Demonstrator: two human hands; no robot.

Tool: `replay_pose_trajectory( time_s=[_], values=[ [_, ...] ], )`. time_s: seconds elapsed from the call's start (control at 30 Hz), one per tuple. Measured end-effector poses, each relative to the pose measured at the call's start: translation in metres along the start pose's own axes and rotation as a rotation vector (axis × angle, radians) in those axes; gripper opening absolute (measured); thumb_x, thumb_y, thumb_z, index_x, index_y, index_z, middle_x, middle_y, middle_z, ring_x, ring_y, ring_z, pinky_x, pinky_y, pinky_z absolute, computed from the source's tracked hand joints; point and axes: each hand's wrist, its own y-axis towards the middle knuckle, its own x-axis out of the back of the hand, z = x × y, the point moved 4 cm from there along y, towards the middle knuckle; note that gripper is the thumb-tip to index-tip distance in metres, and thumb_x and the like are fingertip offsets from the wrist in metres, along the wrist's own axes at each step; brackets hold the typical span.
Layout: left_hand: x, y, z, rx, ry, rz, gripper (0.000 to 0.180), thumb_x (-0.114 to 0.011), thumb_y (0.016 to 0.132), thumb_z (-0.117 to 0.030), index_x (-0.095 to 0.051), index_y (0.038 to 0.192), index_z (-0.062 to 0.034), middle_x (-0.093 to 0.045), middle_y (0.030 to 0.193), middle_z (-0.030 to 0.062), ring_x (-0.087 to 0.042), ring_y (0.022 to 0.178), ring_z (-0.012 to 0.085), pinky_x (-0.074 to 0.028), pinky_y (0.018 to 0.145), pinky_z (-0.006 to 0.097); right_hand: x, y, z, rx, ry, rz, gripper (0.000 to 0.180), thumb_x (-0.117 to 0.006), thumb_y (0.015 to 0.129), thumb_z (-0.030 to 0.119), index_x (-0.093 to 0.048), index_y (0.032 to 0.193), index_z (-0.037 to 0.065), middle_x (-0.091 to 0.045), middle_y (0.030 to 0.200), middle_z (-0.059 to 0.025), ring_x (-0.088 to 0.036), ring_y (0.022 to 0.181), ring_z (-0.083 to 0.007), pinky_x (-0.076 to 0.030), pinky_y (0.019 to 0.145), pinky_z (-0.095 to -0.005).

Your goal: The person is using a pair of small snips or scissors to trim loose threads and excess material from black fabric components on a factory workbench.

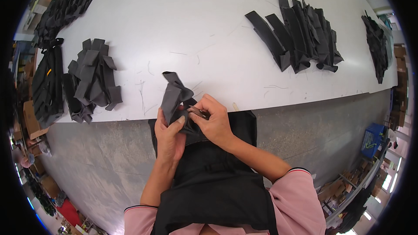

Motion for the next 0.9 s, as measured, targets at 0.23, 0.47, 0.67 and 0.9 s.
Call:
replay_pose_trajectory(
  time_s=[0.23, 0.47, 0.67, 0.9],
  values=[
    [0.009, -0.001, 0.001, -0.139, 0.108, 0.022, 0.054, -0.059, 0.073, 0.013, -0.042, 0.121, -0.0056, -0.050, 0.108, 0.0059, -0.051, 0.099, 0.0114, -0.043, 0.083, 0.026, 0.019, 0.003, 0.032, 0.016, -0.157, 0.158, 0.012, -0.065, 0.079, 0.006, -0.056, 0.087, 0.003, -0.049, 0.081, -0.0036, -0.049, 0.064, -0.0146, -0.040, 0.057, -0.0267],
    [0.005, -0.002, -0.001, -0.178, 0.182, 0.033, 0.054, -0.061, 0.073, 0.011, -0.042, 0.120, -0.0053, -0.050, 0.107, 0.0049, -0.050, 0.098, 0.0105, -0.042, 0.085, 0.025, 0.036, 0.008, 0.056, 0.111, -0.554, 0.325, 0.016, -0.066, 0.080, 0.019, -0.055, 0.085, 0.007, -0.050, 0.084, -0.0056, -0.059, 0.068, -0.0233, -0.045, 0.055, -0.0329],
    [0.005, -0.002, 0.001, -0.210, 0.224, 0.058, 0.055, -0.061, 0.073, 0.010, -0.040, 0.121, -0.0045, -0.051, 0.109, 0.0047, -0.051, 0.100, 0.0112, -0.040, 0.090, 0.026, 0.034, 0.012, 0.061, 0.163, -0.675, 0.367, 0.016, -0.066, 0.080, 0.020, -0.056, 0.082, 0.008, -0.050, 0.082, -0.0042, -0.057, 0.063, -0.0242, -0.043, 0.052, -0.0346],
    [0.006, -0.002, 0.002, -0.201, 0.234, 0.052, 0.057, -0.061, 0.073, 0.009, -0.038, 0.123, -0.0038, -0.051, 0.112, 0.0049, -0.051, 0.103, 0.0119, -0.039, 0.092, 0.027, 0.029, 0.012, 0.061, 0.143, -0.697, 0.380, 0.015, -0.070, 0.075, 0.011, -0.059, 0.084, 0.004, -0.052, 0.079, -0.0069, -0.061, 0.065, -0.0216, -0.047, 0.056, -0.0292]
  ],
)
